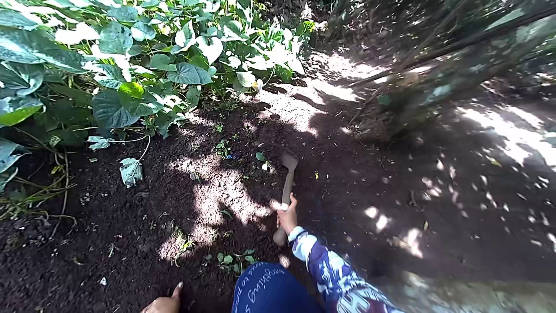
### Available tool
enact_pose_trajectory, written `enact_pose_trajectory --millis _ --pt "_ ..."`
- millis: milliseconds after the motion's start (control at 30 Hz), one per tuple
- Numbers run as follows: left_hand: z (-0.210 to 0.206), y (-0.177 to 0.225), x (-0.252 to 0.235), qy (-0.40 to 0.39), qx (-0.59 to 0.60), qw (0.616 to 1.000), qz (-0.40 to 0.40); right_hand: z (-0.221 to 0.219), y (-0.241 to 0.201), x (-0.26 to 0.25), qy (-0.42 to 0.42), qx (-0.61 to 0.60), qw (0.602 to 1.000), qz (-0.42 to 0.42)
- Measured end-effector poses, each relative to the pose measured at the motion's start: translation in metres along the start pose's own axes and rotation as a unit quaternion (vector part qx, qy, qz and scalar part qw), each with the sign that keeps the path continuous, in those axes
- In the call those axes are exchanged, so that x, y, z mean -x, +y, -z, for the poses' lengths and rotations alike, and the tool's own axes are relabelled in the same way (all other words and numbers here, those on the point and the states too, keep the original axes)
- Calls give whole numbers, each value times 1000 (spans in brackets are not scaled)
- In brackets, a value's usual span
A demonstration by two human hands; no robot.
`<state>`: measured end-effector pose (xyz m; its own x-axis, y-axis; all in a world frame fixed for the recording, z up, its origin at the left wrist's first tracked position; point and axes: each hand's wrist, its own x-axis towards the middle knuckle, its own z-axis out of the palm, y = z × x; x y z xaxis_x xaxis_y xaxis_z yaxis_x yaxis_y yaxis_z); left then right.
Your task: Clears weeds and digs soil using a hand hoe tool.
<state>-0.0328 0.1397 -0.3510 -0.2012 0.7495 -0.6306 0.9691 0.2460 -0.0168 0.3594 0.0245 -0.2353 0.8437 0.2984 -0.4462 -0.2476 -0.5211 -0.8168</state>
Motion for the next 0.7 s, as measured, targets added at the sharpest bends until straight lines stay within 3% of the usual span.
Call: enact_pose_trajectory --millis 133,300,433,567,700 --pt "-1 -1 -1 -6 8 1000 12 17 4 18 -21 -56 998 -12" --pt "-1 -1 0 -3 6 1000 9 -1 -44 -22 78 -123 989 36" --pt "3 0 2 -5 1 1000 1 -13 15 28 -14 32 999 -8" --pt "3 -1 7 -4 0 1000 -7 19 62 68 -98 38 993 -55" --pt "3 0 2 -3 1 1000 -3 26 14 46 -26 -48 998 23"
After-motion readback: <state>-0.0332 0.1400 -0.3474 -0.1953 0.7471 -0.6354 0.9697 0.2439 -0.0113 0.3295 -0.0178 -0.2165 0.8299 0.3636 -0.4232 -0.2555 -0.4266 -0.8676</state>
